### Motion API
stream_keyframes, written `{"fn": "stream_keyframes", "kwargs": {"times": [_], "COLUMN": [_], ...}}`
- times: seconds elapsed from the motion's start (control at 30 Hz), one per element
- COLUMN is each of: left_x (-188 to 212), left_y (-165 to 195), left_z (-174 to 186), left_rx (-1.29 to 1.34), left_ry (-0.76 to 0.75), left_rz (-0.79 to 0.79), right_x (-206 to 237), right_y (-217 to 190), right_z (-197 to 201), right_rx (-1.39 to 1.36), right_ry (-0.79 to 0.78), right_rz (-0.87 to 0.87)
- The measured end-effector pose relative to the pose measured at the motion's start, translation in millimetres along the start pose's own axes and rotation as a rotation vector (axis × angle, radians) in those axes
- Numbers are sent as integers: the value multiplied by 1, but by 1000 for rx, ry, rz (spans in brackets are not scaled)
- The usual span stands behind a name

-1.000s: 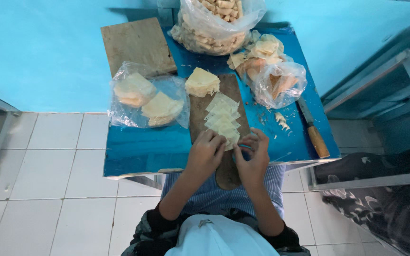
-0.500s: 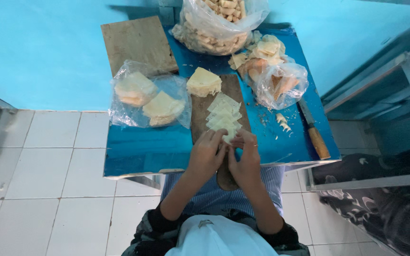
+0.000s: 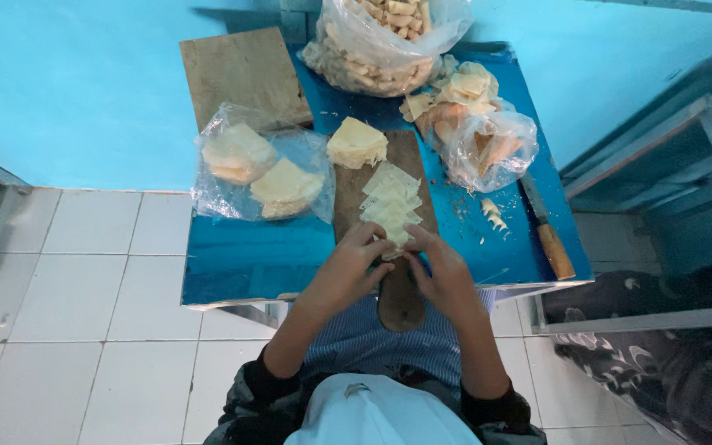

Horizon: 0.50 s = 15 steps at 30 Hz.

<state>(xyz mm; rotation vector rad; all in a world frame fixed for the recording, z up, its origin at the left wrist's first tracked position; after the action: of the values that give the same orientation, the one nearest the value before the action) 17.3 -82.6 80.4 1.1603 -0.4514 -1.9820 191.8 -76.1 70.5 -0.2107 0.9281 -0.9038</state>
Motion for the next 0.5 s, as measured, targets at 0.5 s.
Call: {"fn": "stream_keyframes", "kwargs": {"times": [0.5], "left_x": [21], "left_y": [9], "left_z": [-10], "left_rx": [-23], "left_ry": [87], "left_rz": [-63], "right_x": [26], "right_y": [5], "right_z": [-3], "right_rx": [-67], "right_ry": [115], "right_rz": [150]}}
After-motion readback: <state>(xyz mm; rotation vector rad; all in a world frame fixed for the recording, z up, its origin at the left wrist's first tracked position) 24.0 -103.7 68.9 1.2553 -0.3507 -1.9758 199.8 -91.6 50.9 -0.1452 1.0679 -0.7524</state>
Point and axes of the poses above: each hand's wrist, its own x-axis away from the middle knuckle, its own z-axis out of the back of the hand, y = z × x, the point moved 5 cm from there along -x, towards the middle knuckle, and after that the axes turned 4 degrees about y, right-handed, at the moved point
